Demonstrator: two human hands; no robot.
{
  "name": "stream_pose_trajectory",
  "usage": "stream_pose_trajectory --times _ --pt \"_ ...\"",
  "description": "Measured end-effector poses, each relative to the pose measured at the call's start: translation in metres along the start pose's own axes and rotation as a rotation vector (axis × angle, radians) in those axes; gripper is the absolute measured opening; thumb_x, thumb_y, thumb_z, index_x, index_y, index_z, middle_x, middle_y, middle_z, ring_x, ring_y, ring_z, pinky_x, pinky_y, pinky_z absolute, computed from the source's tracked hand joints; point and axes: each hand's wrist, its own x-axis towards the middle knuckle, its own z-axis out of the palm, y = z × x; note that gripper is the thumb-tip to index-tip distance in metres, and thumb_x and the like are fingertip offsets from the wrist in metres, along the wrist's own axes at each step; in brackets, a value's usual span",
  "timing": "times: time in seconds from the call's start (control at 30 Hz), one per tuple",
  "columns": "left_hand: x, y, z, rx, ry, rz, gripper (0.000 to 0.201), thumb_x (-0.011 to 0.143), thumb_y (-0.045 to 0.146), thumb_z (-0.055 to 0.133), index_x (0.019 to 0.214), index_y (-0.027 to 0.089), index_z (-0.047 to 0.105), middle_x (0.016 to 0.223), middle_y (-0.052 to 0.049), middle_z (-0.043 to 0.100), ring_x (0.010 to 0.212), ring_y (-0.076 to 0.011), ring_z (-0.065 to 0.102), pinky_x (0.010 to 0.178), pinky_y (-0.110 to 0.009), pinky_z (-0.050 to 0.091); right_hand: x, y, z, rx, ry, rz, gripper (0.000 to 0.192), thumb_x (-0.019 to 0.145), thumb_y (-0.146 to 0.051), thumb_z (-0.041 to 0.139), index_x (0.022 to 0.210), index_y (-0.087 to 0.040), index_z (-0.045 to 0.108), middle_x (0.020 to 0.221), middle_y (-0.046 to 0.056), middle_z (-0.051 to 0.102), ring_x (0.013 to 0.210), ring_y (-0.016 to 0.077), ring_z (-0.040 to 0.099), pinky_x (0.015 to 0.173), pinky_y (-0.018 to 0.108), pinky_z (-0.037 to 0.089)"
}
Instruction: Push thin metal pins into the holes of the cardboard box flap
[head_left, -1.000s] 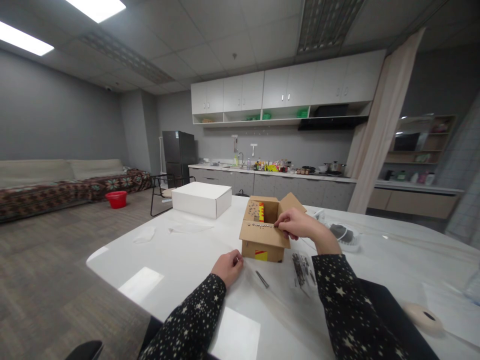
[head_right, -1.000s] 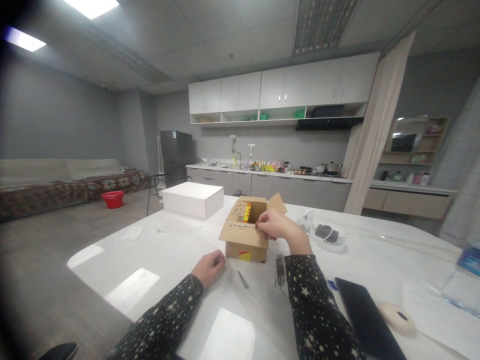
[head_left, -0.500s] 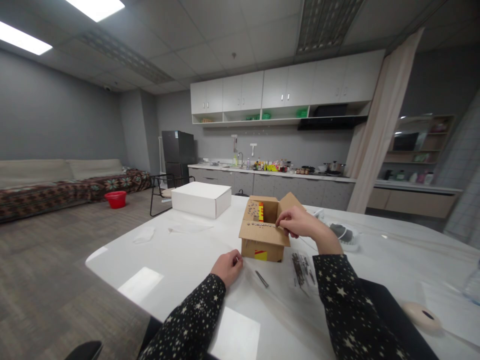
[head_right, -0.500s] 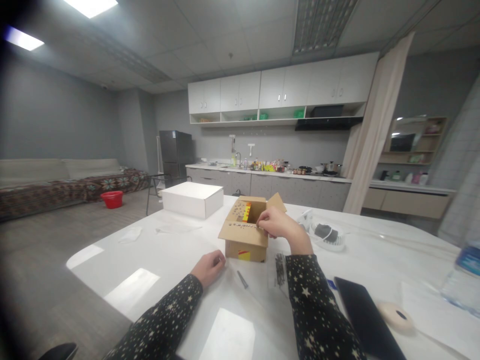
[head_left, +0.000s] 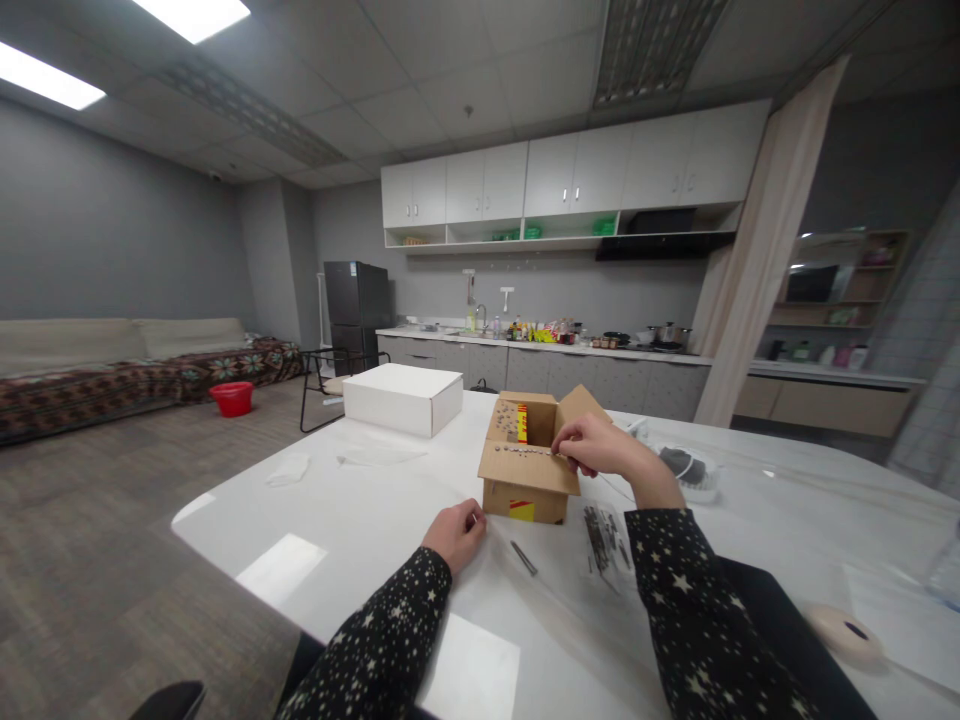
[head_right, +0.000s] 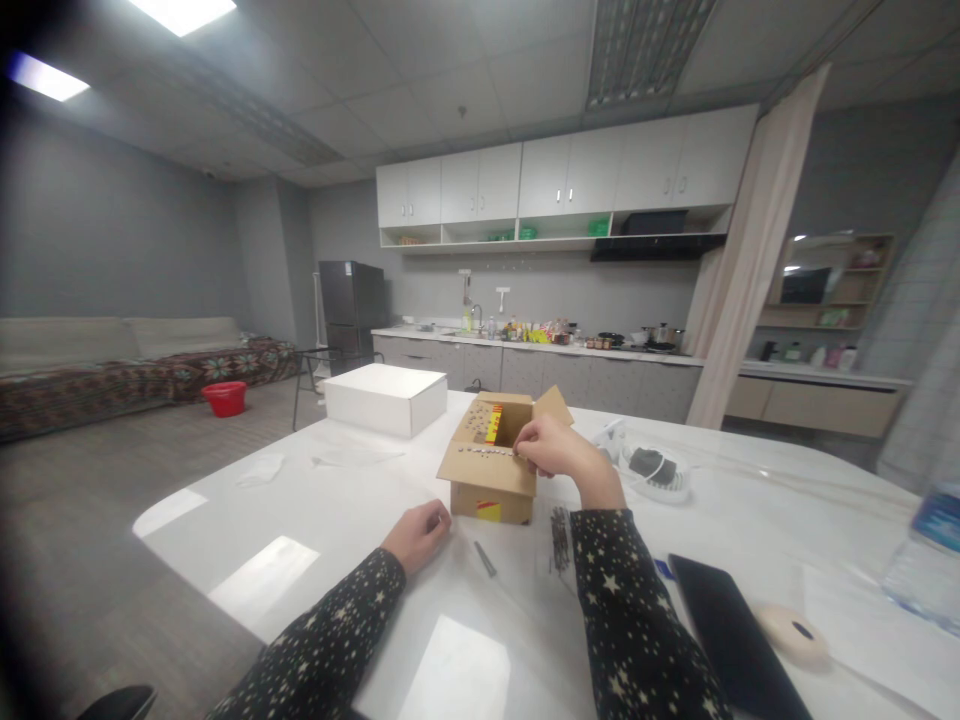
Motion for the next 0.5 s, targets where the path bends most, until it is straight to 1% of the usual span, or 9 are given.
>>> stream_pose_trajectory --times 0.13,0.3,0.5 --pt "-0.0005 0.0011 -0.0009 -0.002 -0.003 -0.001 0.013 0.079 0.015 0.049 0.076 0.018 0.061 0.060 0.003 0.053 0.059 -0.0114 0.047 0.060 -0.022 0.032 -0.0013 -0.0024 -0.0004 -0.002 0.004 -0.003 0.020 0.074 -0.017 0.053 0.083 -0.012 0.070 0.061 0.004 0.065 0.044 0.0089 0.053 0.042 0.018 0.038" --pt "0.0001 -0.0001 -0.0005 0.008 -0.002 0.004 0.013 0.079 0.016 0.049 0.075 0.018 0.061 0.061 0.002 0.054 0.060 -0.0116 0.047 0.061 -0.022 0.032 -0.0029 -0.0037 -0.0010 -0.005 0.041 -0.019 0.020 0.075 -0.016 0.052 0.087 -0.012 0.068 0.062 0.004 0.065 0.045 0.0094 0.054 0.041 0.018 0.037" --pt "0.0004 -0.0011 0.0002 0.007 0.003 0.005 0.013 0.079 0.016 0.049 0.075 0.018 0.061 0.061 0.002 0.054 0.060 -0.0115 0.047 0.060 -0.022 0.032 -0.0064 -0.0081 -0.0009 0.011 0.042 -0.040 0.019 0.075 -0.017 0.052 0.089 -0.013 0.065 0.066 0.004 0.067 0.046 0.0090 0.054 0.041 0.018 0.038"
